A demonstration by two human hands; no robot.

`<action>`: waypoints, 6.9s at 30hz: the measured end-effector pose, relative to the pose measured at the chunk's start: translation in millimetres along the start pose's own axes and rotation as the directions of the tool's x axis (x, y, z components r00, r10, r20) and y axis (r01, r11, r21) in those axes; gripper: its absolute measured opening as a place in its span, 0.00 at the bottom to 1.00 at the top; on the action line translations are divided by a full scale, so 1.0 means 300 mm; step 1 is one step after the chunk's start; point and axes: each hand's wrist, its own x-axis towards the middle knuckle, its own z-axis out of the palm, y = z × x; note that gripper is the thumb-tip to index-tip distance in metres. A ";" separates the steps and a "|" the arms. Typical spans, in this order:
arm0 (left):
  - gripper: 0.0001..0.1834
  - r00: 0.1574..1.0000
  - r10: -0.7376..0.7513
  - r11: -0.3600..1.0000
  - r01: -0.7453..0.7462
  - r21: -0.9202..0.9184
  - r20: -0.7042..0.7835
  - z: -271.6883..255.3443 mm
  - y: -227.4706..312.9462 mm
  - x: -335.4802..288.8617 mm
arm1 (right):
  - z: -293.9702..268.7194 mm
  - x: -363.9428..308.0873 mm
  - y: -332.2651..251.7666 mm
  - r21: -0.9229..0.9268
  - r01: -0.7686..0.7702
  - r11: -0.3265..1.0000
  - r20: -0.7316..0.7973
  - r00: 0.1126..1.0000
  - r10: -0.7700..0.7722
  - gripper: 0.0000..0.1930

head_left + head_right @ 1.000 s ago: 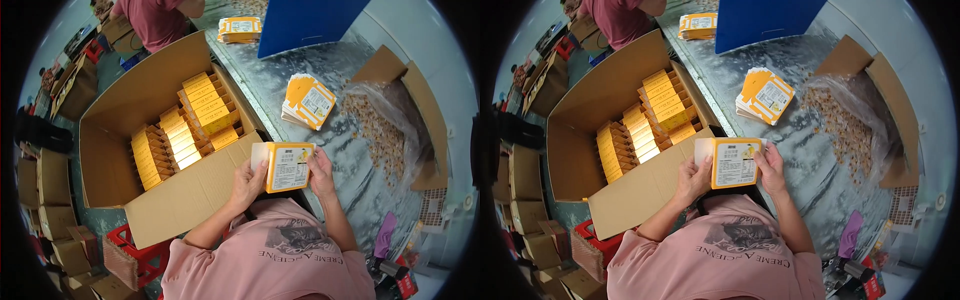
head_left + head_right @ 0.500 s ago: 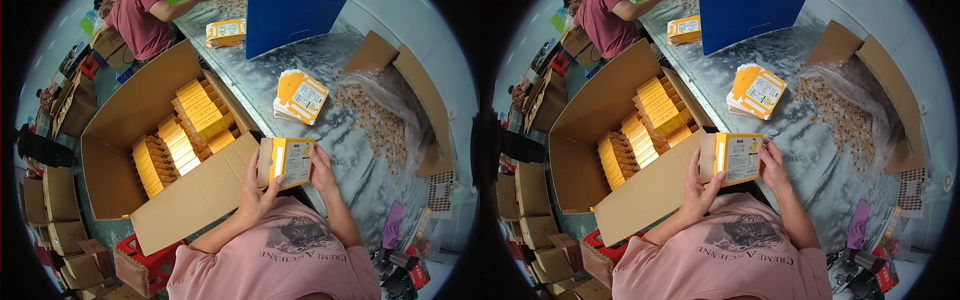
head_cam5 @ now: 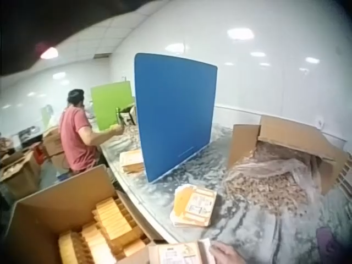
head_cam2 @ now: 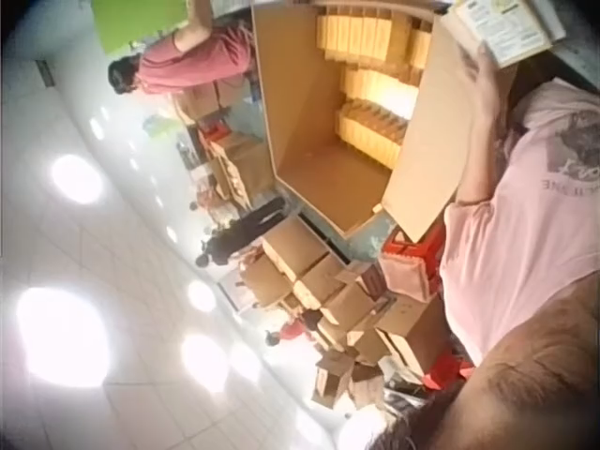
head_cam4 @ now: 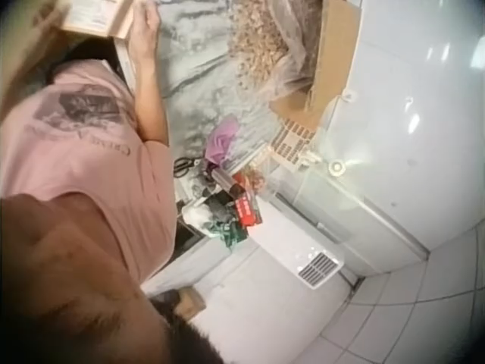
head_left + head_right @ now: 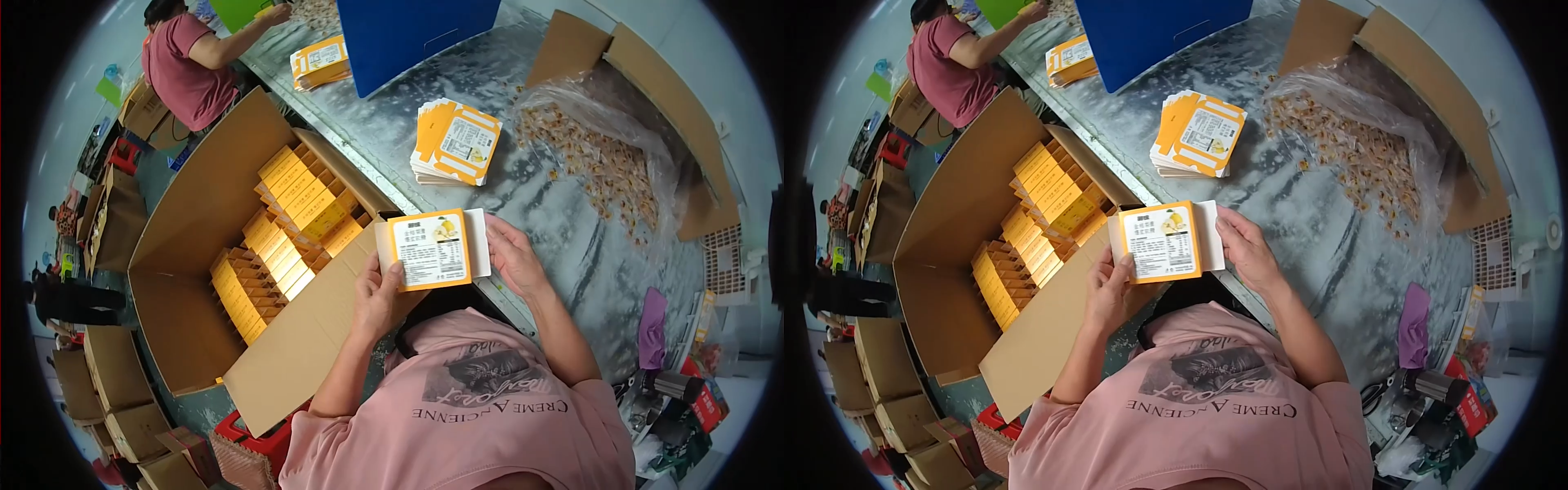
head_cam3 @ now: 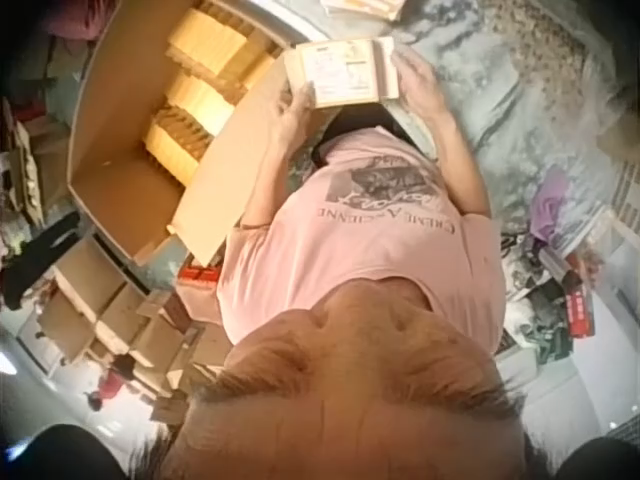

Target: Packing small yellow-packaged items from a large bag into small individual boxes and then into a larger carton.

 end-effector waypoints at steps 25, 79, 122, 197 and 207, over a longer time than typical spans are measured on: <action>0.36 0.841 0.541 0.398 -0.270 0.877 0.014 -0.051 0.215 -0.120 | 0.193 0.068 0.083 -0.175 0.249 0.952 -0.038 0.965 -0.260 0.11; 0.11 0.893 0.347 -0.479 -0.096 0.873 0.288 -0.544 0.005 0.434 | -0.057 -0.047 0.154 -0.853 0.384 0.353 0.165 0.841 -0.515 0.18; 0.27 0.917 0.221 0.726 -0.381 0.572 0.331 0.361 -0.079 0.234 | -0.147 -0.057 -0.022 -0.371 0.288 0.883 -0.410 0.802 -0.434 0.22; 0.66 0.564 -0.170 -0.188 -0.824 0.535 0.808 0.466 -0.146 0.309 | -0.799 -0.626 0.039 -0.936 -0.107 0.336 -0.301 0.740 -0.602 0.32; 0.66 0.655 -0.090 -0.048 -0.755 0.654 0.750 0.420 -0.163 0.261 | -0.772 -0.600 0.118 -0.973 -0.073 0.220 -0.195 0.774 -0.603 0.20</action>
